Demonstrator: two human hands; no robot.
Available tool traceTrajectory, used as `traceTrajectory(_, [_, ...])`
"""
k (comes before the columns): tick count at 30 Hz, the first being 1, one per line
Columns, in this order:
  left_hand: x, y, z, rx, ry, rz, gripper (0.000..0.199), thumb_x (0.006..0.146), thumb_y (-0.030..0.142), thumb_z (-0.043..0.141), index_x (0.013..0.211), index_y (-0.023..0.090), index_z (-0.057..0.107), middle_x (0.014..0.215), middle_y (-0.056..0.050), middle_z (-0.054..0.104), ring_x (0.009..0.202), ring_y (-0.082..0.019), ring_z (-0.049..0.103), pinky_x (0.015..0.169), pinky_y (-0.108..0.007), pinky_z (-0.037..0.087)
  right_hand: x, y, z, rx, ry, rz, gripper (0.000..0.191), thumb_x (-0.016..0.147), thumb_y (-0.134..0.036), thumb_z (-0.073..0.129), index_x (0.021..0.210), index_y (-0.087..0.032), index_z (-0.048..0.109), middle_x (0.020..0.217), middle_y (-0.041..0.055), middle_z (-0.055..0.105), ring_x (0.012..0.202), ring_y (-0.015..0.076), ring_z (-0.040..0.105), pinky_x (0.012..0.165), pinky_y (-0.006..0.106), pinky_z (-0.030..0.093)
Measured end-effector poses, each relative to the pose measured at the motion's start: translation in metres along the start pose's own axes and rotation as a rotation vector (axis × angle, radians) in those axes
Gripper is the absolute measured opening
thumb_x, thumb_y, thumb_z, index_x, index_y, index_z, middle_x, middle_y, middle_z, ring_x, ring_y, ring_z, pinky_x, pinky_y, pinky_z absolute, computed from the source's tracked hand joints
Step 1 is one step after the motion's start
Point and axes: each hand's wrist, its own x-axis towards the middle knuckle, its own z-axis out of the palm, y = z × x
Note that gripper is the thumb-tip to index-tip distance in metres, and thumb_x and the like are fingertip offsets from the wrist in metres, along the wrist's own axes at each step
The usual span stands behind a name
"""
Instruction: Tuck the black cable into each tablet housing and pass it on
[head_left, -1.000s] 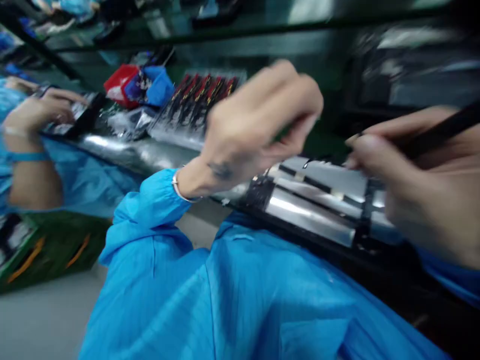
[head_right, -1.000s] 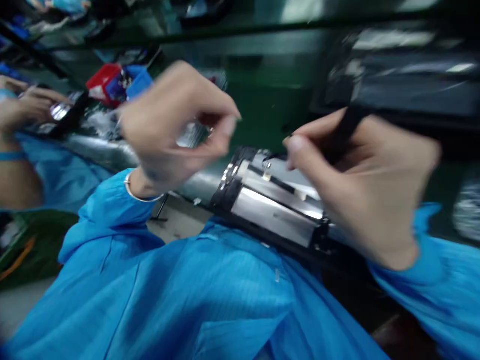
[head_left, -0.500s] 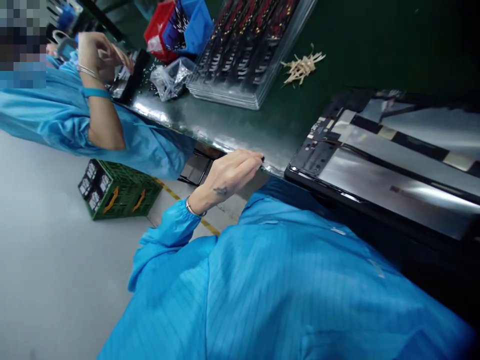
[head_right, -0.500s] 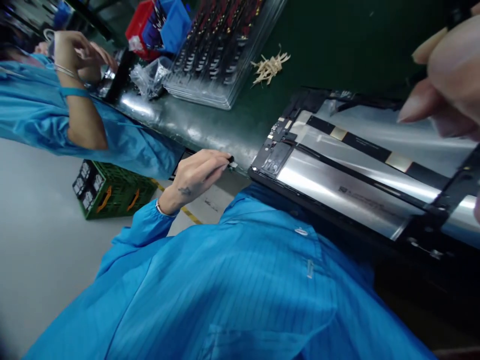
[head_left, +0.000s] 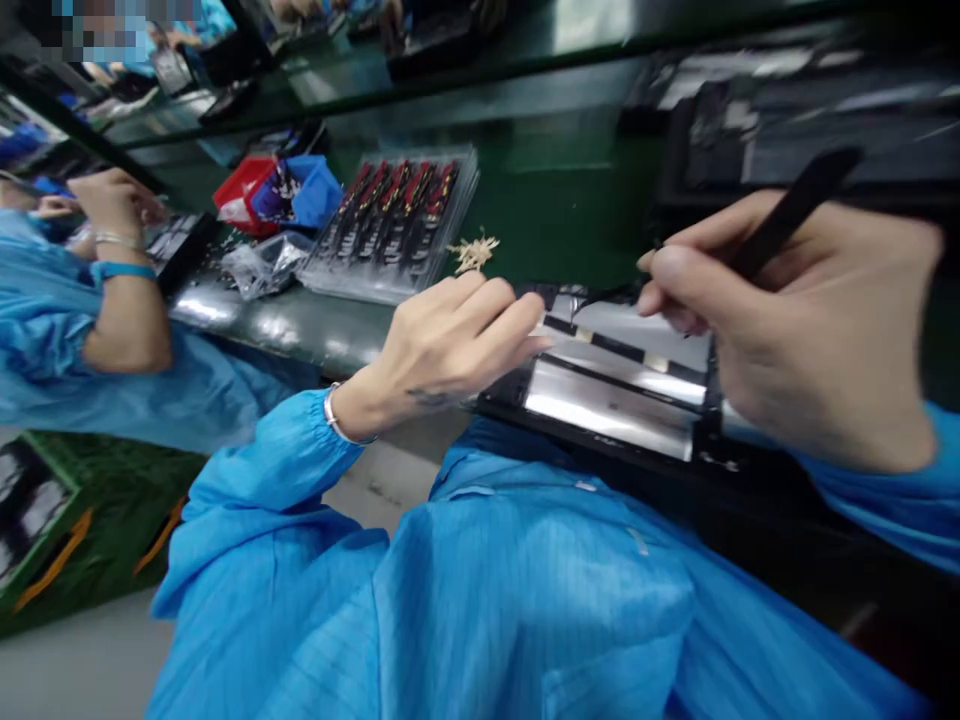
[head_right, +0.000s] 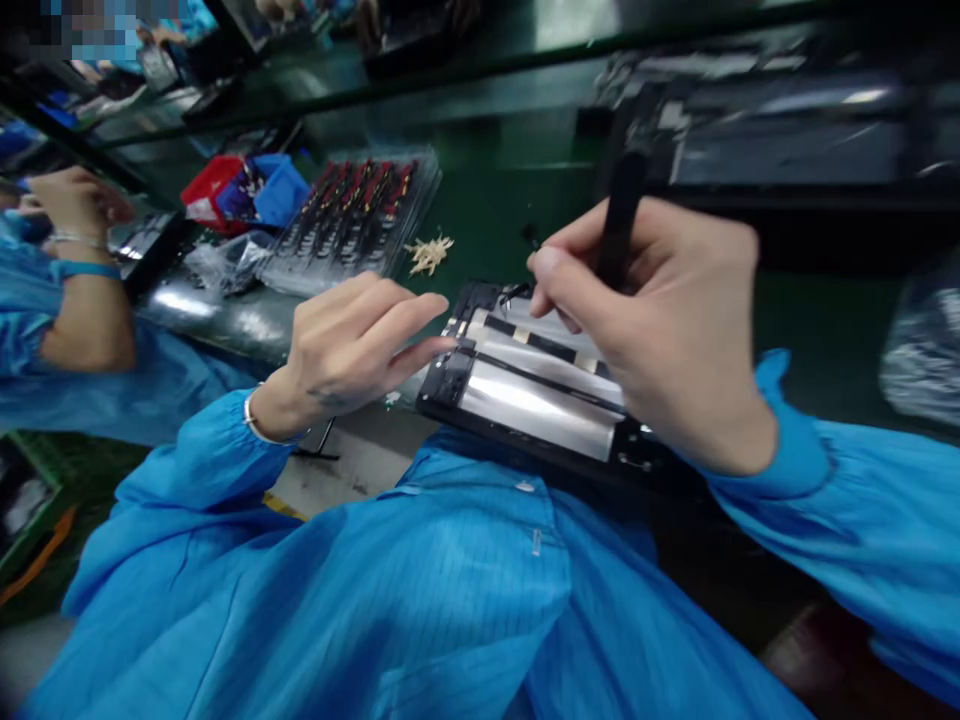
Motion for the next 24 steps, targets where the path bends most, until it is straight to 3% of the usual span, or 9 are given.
traceTrajectory(3, [0.047, 0.006, 0.017, 0.038, 0.017, 0.005, 0.042, 0.110, 0.048, 0.044, 0.092, 0.019, 0.068, 0.072, -0.005, 0.058, 0.074, -0.021, 0.061, 0.064, -0.033, 0.042, 0.002, -0.006, 0.001, 0.016, 0.018, -0.066, 0.014, 0.093, -0.021, 0.074, 0.079, -0.020, 0.071, 0.068, -0.0008, 0.068, 0.056, 0.0105, 0.053, 0.056, 0.031, 0.039])
traceTrajectory(6, [0.071, 0.010, 0.032, 0.027, 0.057, 0.011, 0.044, 0.111, 0.031, 0.038, 0.078, 0.019, 0.064, 0.062, -0.003, 0.048, 0.064, -0.017, 0.051, 0.059, -0.034, 0.031, 0.002, -0.003, -0.001, 0.082, 0.011, -0.027, 0.014, 0.093, -0.024, 0.075, 0.080, -0.021, 0.071, 0.069, -0.0012, 0.068, 0.057, 0.0111, 0.053, 0.055, 0.030, 0.040])
traceTrajectory(8, [0.075, 0.008, 0.038, -0.036, 0.065, -0.032, 0.045, 0.110, 0.024, 0.037, 0.073, 0.019, 0.063, 0.060, -0.002, 0.048, 0.061, -0.016, 0.047, 0.058, -0.034, 0.028, 0.005, 0.001, -0.002, 0.141, 0.009, -0.009, 0.015, 0.095, -0.031, 0.074, 0.083, -0.022, 0.071, 0.072, -0.0008, 0.069, 0.059, 0.0115, 0.053, 0.056, 0.030, 0.041])
traceTrajectory(10, [0.075, 0.003, 0.039, -0.206, 0.076, -0.122, 0.042, 0.110, 0.028, 0.042, 0.078, 0.017, 0.067, 0.065, -0.002, 0.055, 0.063, -0.014, 0.049, 0.059, -0.032, 0.031, 0.009, 0.007, -0.004, 0.193, 0.013, 0.014, 0.019, 0.098, -0.040, 0.070, 0.090, -0.023, 0.071, 0.078, 0.0003, 0.071, 0.062, 0.0121, 0.053, 0.060, 0.030, 0.043])
traceTrajectory(12, [0.074, -0.002, 0.037, -0.494, 0.086, -0.267, 0.037, 0.109, 0.038, 0.050, 0.089, 0.017, 0.074, 0.070, -0.001, 0.059, 0.065, -0.012, 0.051, 0.060, -0.029, 0.033, 0.014, 0.012, -0.005, 0.177, 0.006, 0.032, 0.026, 0.099, -0.049, 0.067, 0.095, -0.023, 0.071, 0.085, 0.0014, 0.071, 0.066, 0.0128, 0.054, 0.063, 0.031, 0.044])
traceTrajectory(16, [0.077, -0.004, 0.034, -1.039, 0.056, -0.569, 0.036, 0.104, 0.051, 0.061, 0.100, 0.022, 0.081, 0.064, 0.003, 0.050, 0.058, -0.010, 0.042, 0.055, -0.028, 0.029, 0.021, 0.019, -0.008, 0.005, -0.106, 0.028, 0.036, 0.090, -0.059, 0.075, 0.094, -0.023, 0.074, 0.085, 0.0019, 0.071, 0.072, 0.0154, 0.058, 0.066, 0.032, 0.044])
traceTrajectory(20, [0.079, 0.003, 0.042, -1.258, 0.045, -0.683, 0.033, 0.100, 0.054, 0.066, 0.099, 0.025, 0.082, 0.062, 0.002, 0.047, 0.063, -0.013, 0.047, 0.059, -0.028, 0.037, 0.019, 0.020, -0.007, -0.026, -0.177, -0.004, 0.028, 0.090, -0.050, 0.076, 0.081, -0.023, 0.074, 0.073, -0.0004, 0.067, 0.067, 0.0149, 0.056, 0.063, 0.031, 0.042])
traceTrajectory(24, [0.072, 0.007, 0.051, -1.275, 0.070, -0.680, 0.037, 0.101, 0.055, 0.064, 0.094, 0.023, 0.081, 0.058, 0.002, 0.042, 0.063, -0.014, 0.049, 0.062, -0.029, 0.041, 0.014, 0.023, -0.005, -0.057, -0.093, -0.009, 0.020, 0.090, -0.036, 0.075, 0.077, -0.022, 0.070, 0.069, -0.0020, 0.063, 0.063, 0.0124, 0.051, 0.062, 0.029, 0.041])
